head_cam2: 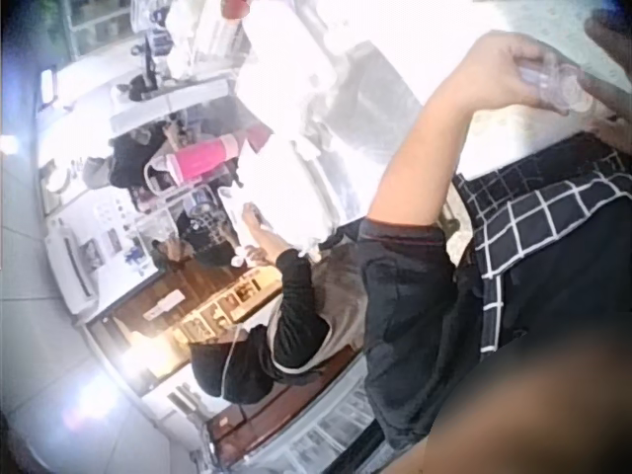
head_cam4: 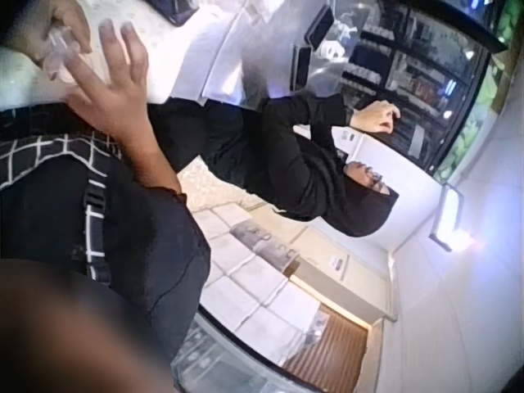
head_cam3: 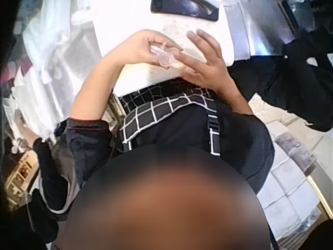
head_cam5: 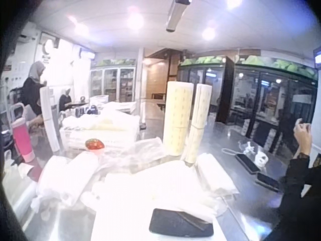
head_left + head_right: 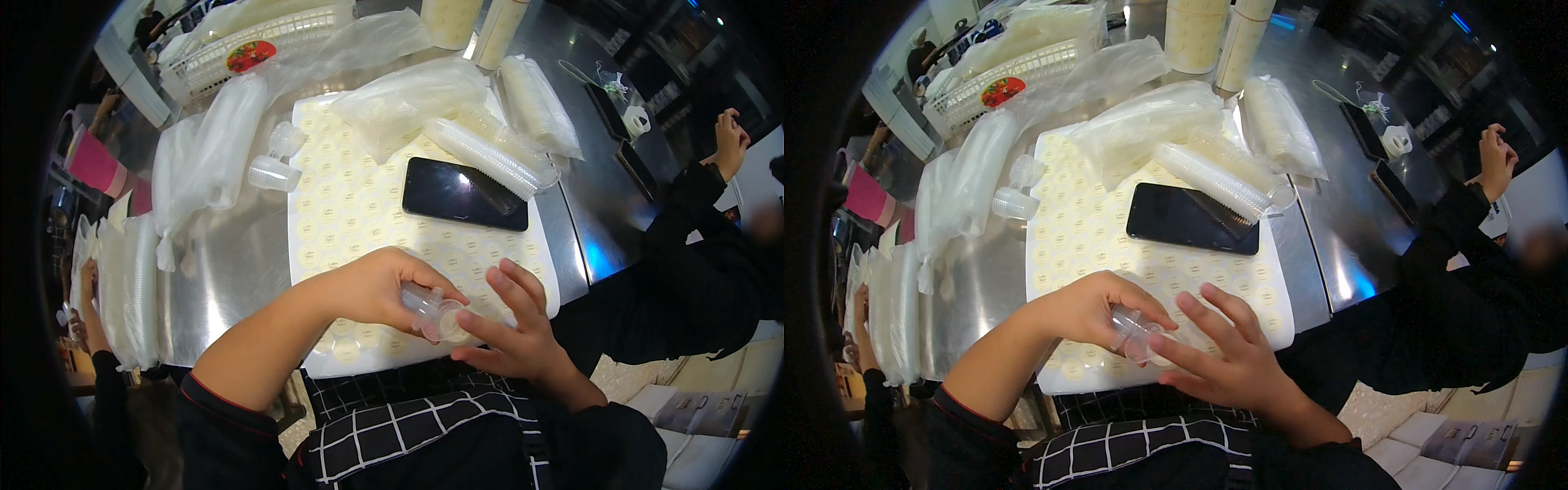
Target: The person repeatedly picks up small clear plastic containers and white circular inserts, then presses the inserts into the containers. The person handles the items one at a time and places the assembled units on the table.
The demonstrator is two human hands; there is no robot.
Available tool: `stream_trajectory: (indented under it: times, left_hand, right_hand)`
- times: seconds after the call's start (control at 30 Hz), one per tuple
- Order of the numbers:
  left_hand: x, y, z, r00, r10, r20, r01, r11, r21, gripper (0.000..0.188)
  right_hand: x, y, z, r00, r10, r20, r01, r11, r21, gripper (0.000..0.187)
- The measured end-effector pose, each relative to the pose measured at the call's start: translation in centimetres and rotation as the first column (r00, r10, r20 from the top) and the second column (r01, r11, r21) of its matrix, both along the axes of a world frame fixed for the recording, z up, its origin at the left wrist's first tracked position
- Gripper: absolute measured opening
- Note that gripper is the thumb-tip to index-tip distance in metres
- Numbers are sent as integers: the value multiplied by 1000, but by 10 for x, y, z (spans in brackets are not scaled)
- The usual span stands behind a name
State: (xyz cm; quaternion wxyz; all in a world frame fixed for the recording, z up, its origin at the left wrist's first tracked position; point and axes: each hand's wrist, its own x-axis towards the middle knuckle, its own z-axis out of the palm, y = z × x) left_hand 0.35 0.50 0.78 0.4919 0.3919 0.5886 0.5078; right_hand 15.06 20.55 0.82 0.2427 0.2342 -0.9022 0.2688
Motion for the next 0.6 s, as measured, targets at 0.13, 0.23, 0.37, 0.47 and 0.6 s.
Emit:
stream_trajectory:
  times: [0.13, 0.23, 0.37, 0.47, 0.6]
  left_hand:
    - [0, 3, 2, 999, 2, -43, -1, 1000, 16, 56]
    - [0, 2, 5, 998, -1, -56, 3, 1000, 26, 57]
    - [3, 2, 6, 1000, 25, -4, -25, 1000, -11, 57]
    - [3, 3, 5, 999, 50, 8, -50, 998, -32, 56]
    - [3, 3, 3, 996, 66, 53, -64, 997, -39, 57]
  right_hand:
    - [15, 9, -7, 997, 8, 81, -7, 1000, -14, 52]
    - [20, 17, -6, 974, 14, 225, 3, 997, -78, 49]
    - [18, 32, -7, 930, 30, 366, 2, 996, -89, 44]
    - [21, 41, -13, 925, 54, 377, -43, 998, -38, 36]
    - [23, 41, -26, 968, 42, 249, -33, 999, -40, 27]
